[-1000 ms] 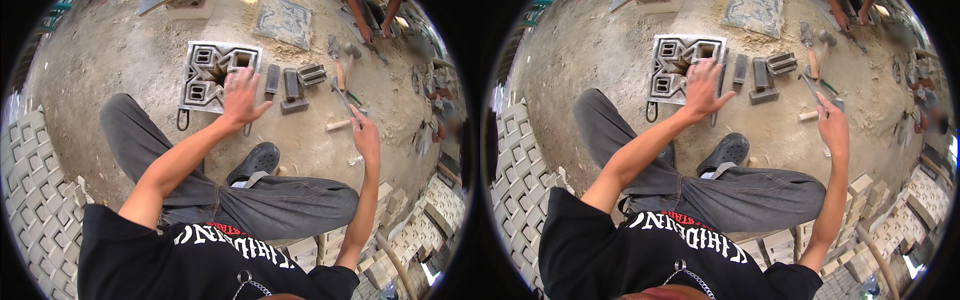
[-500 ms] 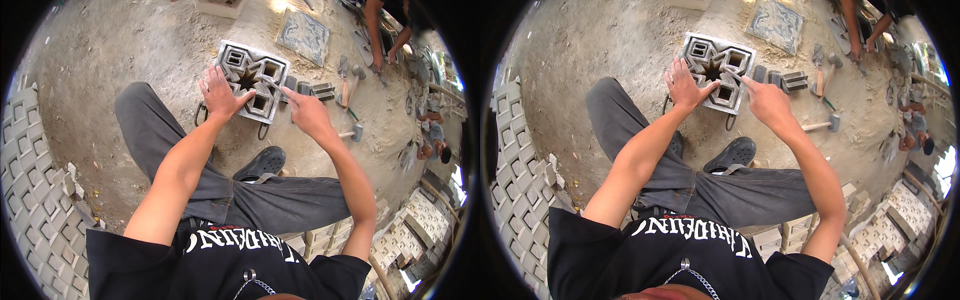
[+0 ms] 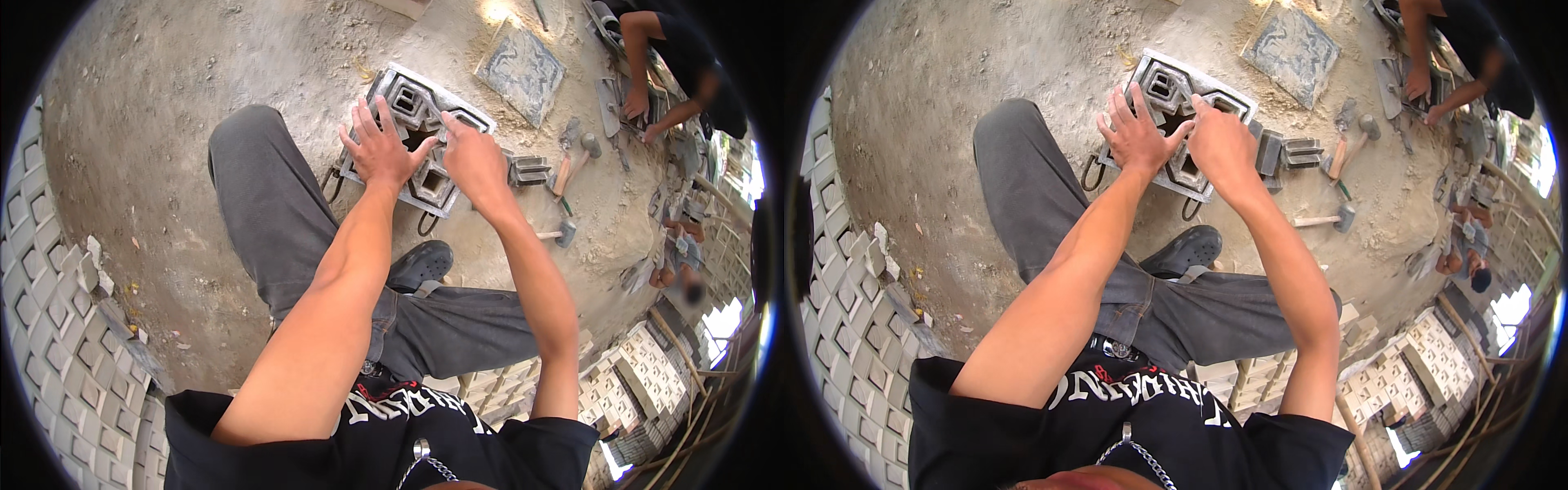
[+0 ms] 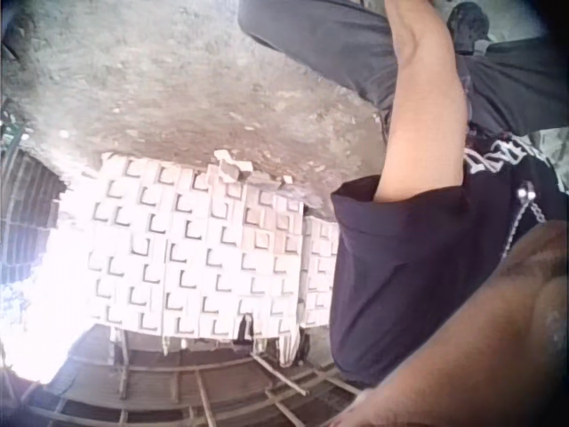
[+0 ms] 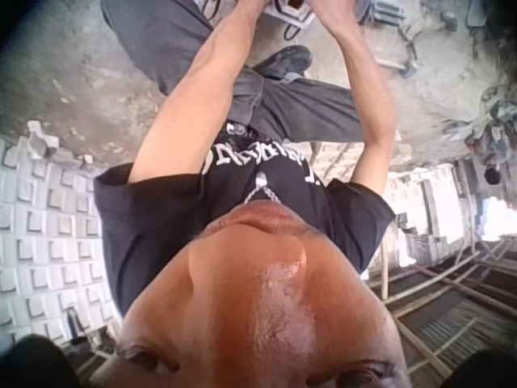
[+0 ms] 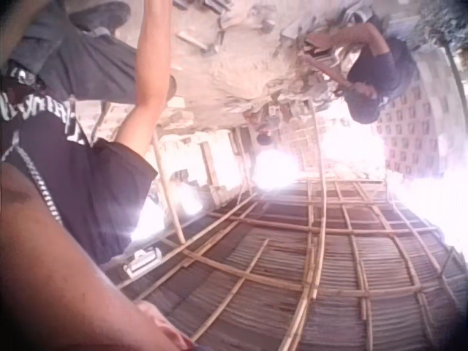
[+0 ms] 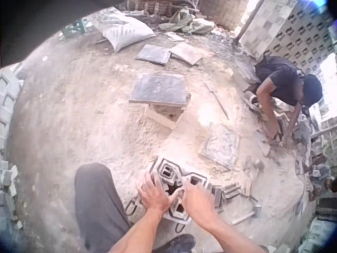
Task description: The person uses a rubber mallet and a metal tool to detach a cast decorative building block from its mold, then lifts the finished block and places it on the ground with others.
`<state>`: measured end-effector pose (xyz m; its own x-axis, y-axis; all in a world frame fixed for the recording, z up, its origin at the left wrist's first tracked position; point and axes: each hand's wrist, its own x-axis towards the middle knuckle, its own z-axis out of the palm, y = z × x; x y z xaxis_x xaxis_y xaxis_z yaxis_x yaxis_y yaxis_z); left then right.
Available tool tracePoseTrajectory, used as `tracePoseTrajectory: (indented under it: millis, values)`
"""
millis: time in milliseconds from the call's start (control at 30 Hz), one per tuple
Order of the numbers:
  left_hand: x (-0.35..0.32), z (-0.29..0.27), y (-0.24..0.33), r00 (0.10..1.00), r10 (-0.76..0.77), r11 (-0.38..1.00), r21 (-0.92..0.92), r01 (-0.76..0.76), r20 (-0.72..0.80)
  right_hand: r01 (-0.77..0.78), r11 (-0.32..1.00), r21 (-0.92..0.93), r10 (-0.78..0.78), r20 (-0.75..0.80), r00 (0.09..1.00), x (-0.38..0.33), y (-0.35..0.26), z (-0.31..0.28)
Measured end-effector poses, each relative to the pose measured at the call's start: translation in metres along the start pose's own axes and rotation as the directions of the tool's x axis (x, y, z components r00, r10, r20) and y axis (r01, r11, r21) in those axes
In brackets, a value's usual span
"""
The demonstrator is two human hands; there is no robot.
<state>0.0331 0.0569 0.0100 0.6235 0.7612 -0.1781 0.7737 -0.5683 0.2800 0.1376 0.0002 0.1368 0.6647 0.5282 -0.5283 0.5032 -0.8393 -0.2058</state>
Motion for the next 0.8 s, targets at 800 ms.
tracePoseTrajectory:
  millis: [800]
  values:
    - [0.003, -0.005, 0.001, 1.0, -0.003, 0.997, -0.076, 0.001, -0.03, 0.162, 0.986, -0.036, -0.125, 0.483, 0.867, 0.085, -0.008, -0.026]
